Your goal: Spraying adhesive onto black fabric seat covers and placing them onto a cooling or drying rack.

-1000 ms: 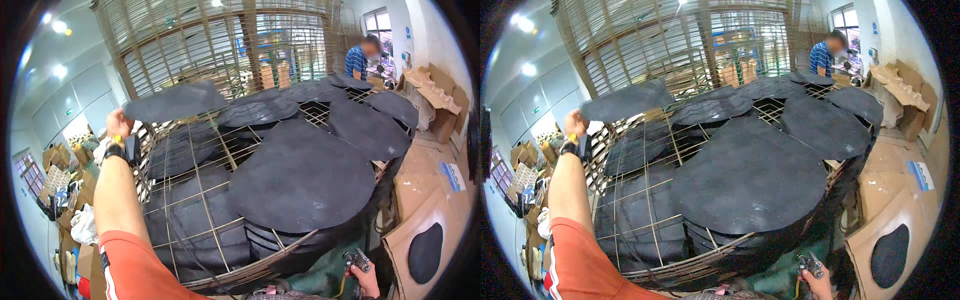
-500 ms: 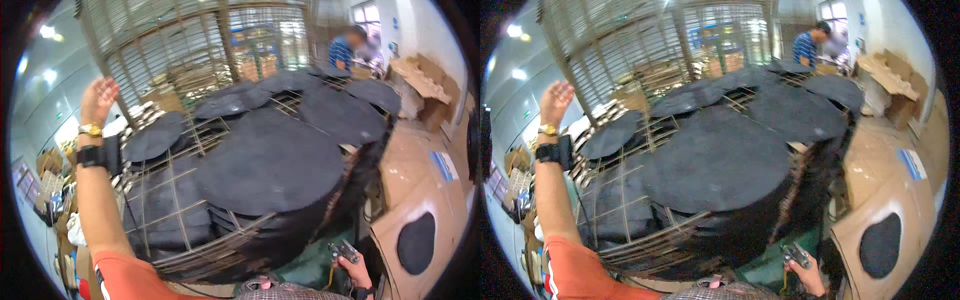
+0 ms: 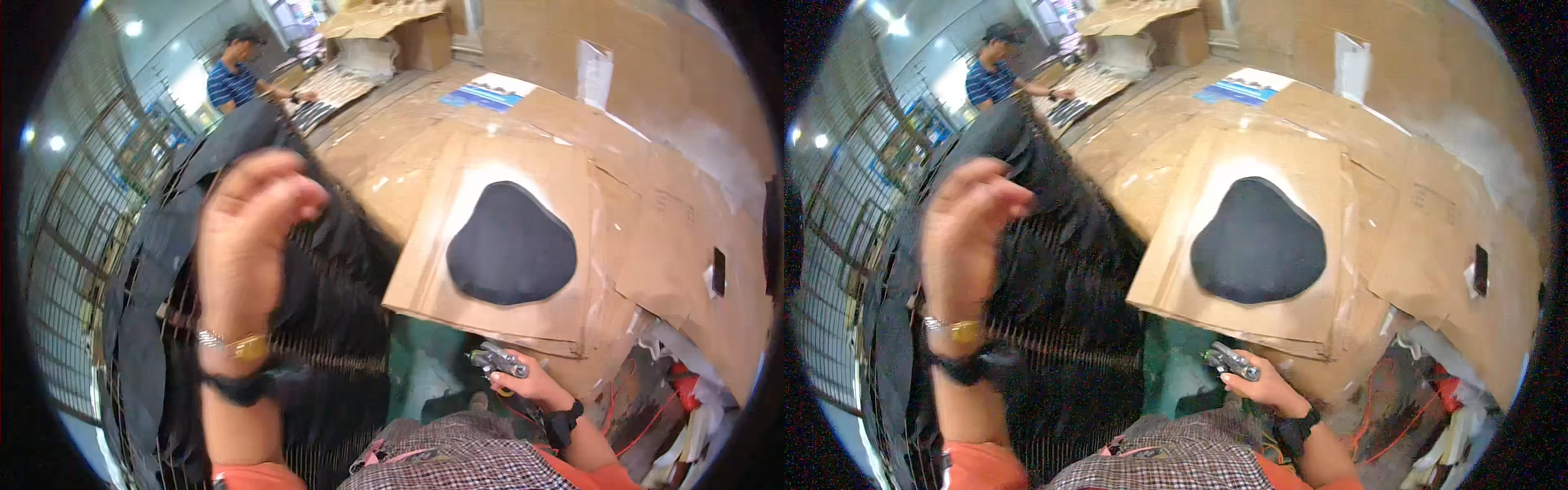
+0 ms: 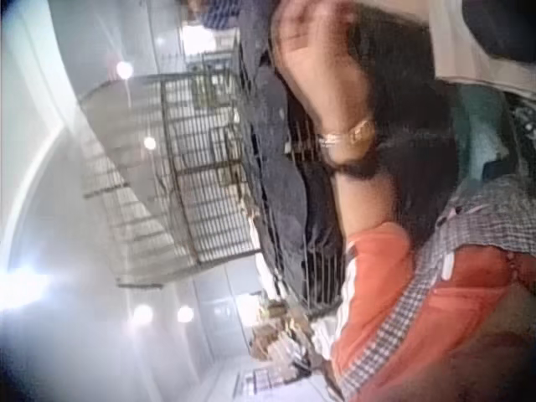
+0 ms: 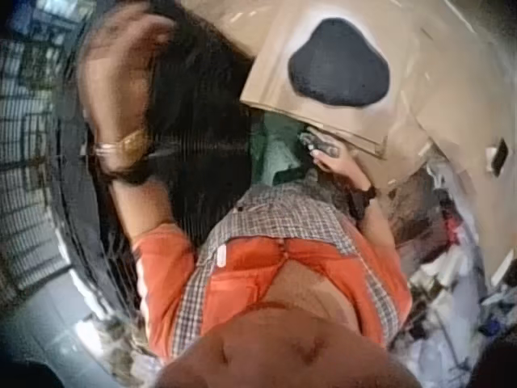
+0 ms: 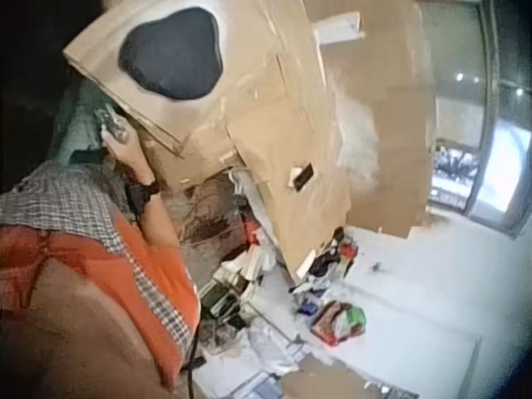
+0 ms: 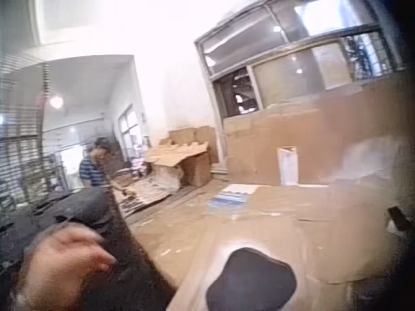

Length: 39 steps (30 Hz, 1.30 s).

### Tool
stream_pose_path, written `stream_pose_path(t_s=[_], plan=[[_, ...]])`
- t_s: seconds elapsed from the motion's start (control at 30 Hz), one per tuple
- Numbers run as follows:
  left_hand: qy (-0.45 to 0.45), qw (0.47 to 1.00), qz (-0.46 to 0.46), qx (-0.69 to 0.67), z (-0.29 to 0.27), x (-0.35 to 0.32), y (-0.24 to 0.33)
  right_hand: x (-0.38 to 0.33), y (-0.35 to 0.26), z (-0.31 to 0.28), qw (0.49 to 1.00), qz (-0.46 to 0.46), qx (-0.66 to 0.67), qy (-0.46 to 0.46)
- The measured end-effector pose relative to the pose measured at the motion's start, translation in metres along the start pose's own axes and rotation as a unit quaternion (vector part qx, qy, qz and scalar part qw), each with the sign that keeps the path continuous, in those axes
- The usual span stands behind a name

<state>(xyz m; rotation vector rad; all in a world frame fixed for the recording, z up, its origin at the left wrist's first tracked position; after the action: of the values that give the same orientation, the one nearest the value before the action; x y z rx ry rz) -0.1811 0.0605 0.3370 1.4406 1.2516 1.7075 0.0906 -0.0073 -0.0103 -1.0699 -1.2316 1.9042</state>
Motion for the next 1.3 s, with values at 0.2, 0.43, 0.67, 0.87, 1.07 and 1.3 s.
stream_pose_path(t_s=[0.2, 0.43, 0.67, 0.87, 1.07, 1.3], plan=[[0.008, 0.950, -0.189, 0.248, 0.008, -0.013, -0.351, -0.048, 0.033, -0.051, 0.993, 0.028, 0.043, 0.106], [-0.063, 0.809, -0.150, 0.565, 0.081, -0.059, -0.427, -0.079, 0.055, -0.083, 0.970, 0.069, 0.051, 0.230], [-0.031, 0.885, -0.166, 0.434, 0.103, -0.035, -0.416, -0.065, 0.044, -0.075, 0.975, 0.083, 0.071, 0.196], [0.170, 0.752, -0.597, -0.220, 0.123, -0.060, -0.457, -0.061, 0.034, -0.076, 0.979, 0.057, 0.063, 0.184], [0.010, 0.778, -0.497, -0.384, 0.175, 0.013, -0.401, -0.058, 0.046, -0.071, 0.987, 0.046, 0.026, 0.153], [-0.126, 0.807, -0.348, -0.461, 0.214, 0.115, -0.223, -0.050, 0.037, -0.061, 0.991, 0.049, 0.019, 0.126]])
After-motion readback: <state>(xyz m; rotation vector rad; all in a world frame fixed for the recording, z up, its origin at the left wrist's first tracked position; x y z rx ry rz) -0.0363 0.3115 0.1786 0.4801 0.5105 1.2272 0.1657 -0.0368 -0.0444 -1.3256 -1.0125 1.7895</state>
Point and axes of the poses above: each hand's wrist, its own x-axis towards the middle knuckle, its own z-axis out of the palm, y = z × x, the point moved 5 cm from there along x, towards the middle knuckle, and after that the axes turned 5 degrees about y, right-handed, at the moved point
